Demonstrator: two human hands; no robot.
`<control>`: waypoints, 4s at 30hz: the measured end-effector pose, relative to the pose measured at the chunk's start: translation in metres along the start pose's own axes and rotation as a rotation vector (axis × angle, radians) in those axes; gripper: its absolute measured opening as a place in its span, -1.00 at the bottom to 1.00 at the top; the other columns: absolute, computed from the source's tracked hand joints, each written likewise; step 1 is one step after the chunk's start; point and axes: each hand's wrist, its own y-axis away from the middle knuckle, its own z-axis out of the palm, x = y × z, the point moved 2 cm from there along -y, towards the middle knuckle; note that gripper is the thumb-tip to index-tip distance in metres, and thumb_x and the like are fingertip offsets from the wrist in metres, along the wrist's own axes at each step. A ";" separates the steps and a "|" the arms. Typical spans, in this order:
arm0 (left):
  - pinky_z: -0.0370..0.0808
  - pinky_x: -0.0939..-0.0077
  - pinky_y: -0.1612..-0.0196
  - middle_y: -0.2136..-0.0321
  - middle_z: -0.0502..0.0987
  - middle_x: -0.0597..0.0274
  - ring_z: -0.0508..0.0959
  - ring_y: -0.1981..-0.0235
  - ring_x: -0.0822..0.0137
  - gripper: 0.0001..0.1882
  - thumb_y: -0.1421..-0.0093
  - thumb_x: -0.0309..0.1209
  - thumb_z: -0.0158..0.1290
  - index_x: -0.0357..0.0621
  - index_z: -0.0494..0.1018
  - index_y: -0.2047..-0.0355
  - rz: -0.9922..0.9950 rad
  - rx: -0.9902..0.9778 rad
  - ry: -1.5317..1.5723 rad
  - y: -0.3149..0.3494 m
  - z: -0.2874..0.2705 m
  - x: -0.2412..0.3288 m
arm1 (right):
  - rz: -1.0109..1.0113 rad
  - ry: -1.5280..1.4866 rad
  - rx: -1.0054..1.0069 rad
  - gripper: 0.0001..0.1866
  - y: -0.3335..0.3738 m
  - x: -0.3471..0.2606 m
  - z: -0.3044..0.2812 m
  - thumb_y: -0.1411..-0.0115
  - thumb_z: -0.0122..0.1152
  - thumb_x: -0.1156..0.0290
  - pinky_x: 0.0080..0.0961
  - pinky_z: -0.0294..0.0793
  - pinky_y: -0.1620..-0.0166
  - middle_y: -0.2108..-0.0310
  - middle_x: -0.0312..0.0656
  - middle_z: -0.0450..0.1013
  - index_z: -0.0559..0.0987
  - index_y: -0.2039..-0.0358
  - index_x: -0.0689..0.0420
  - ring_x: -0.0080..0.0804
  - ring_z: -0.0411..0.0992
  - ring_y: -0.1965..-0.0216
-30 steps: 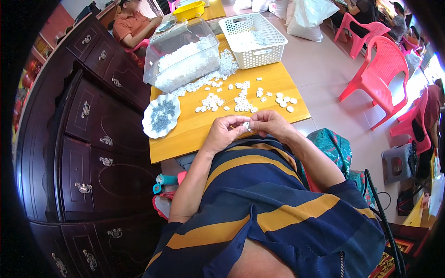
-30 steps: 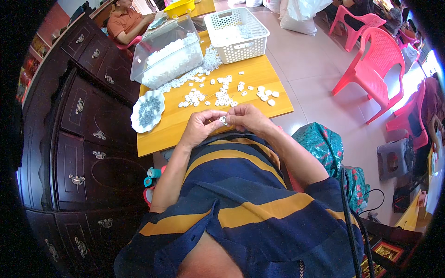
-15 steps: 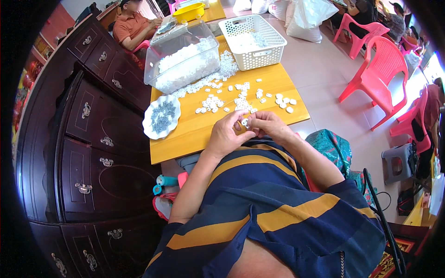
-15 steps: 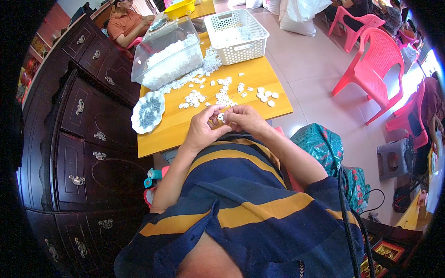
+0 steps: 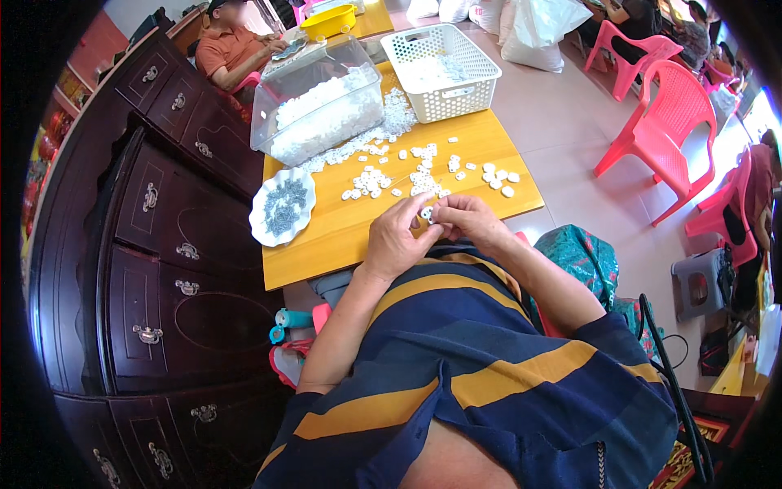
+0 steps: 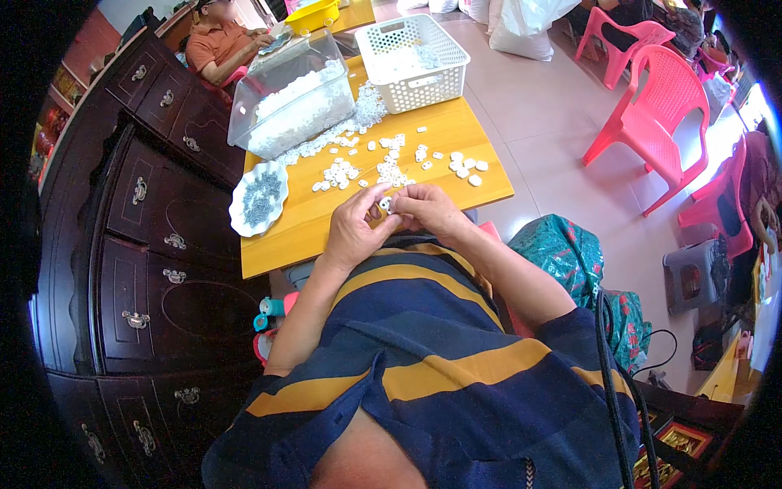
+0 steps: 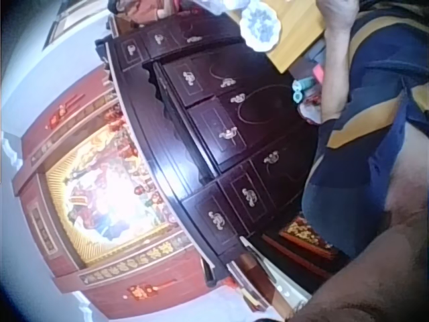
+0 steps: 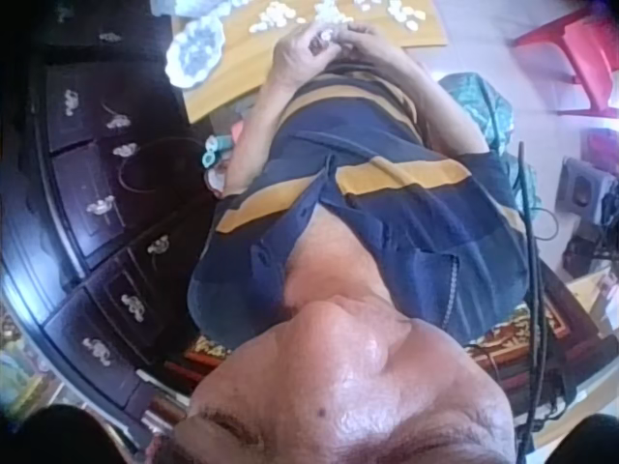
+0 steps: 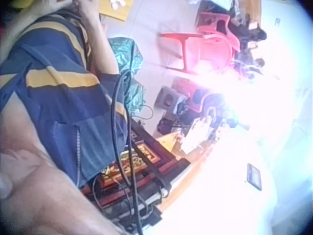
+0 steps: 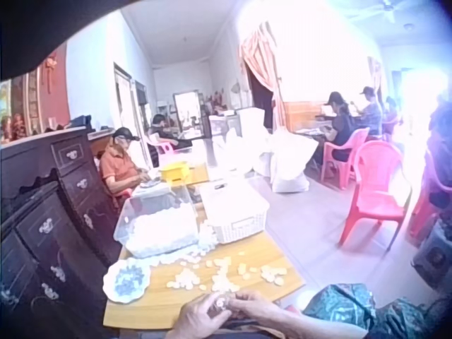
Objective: The person assembles small white plastic components by hand on a table, picking them up and fitting them together.
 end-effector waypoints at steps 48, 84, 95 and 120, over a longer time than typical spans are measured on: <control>0.40 0.70 0.49 0.53 0.51 0.35 0.43 0.58 0.61 -0.75 -0.10 -0.61 0.23 -0.26 0.59 0.16 -0.046 0.043 0.110 0.005 0.007 -0.022 | -0.059 -0.107 0.109 -0.84 0.000 0.003 0.007 -0.27 0.23 0.27 -0.72 0.36 0.43 0.48 -0.43 0.47 0.60 0.31 0.08 -0.69 0.39 0.52; 0.45 0.73 0.37 0.37 0.49 0.35 0.47 0.44 0.62 -0.78 -0.26 -0.57 0.06 -0.22 0.38 0.09 -0.325 0.005 0.712 0.006 0.011 -0.032 | -0.262 0.091 0.038 -0.78 0.003 -0.009 0.008 -0.27 0.19 0.38 -0.74 0.40 0.33 0.42 -0.41 0.48 0.60 0.10 0.16 -0.72 0.36 0.43; 0.45 0.72 0.41 0.38 0.48 0.36 0.46 0.48 0.63 -0.82 -0.26 -0.57 0.06 -0.22 0.39 0.13 -0.349 0.030 0.677 0.007 0.013 -0.033 | -0.282 0.059 0.125 -0.75 0.000 -0.005 0.007 -0.26 0.15 0.43 -0.70 0.39 0.34 0.43 -0.38 0.45 0.57 0.06 0.18 -0.68 0.36 0.43; 0.53 0.31 0.34 0.47 0.58 0.07 0.60 0.44 0.16 -0.89 -0.10 -0.46 0.16 -0.21 0.55 0.35 -0.165 0.093 -0.298 -0.003 -0.004 -0.069 | -0.142 -0.211 0.236 -0.79 -0.003 -0.006 -0.011 -0.26 0.14 0.41 -0.71 0.37 0.34 0.42 -0.43 0.43 0.55 0.10 0.11 -0.68 0.37 0.45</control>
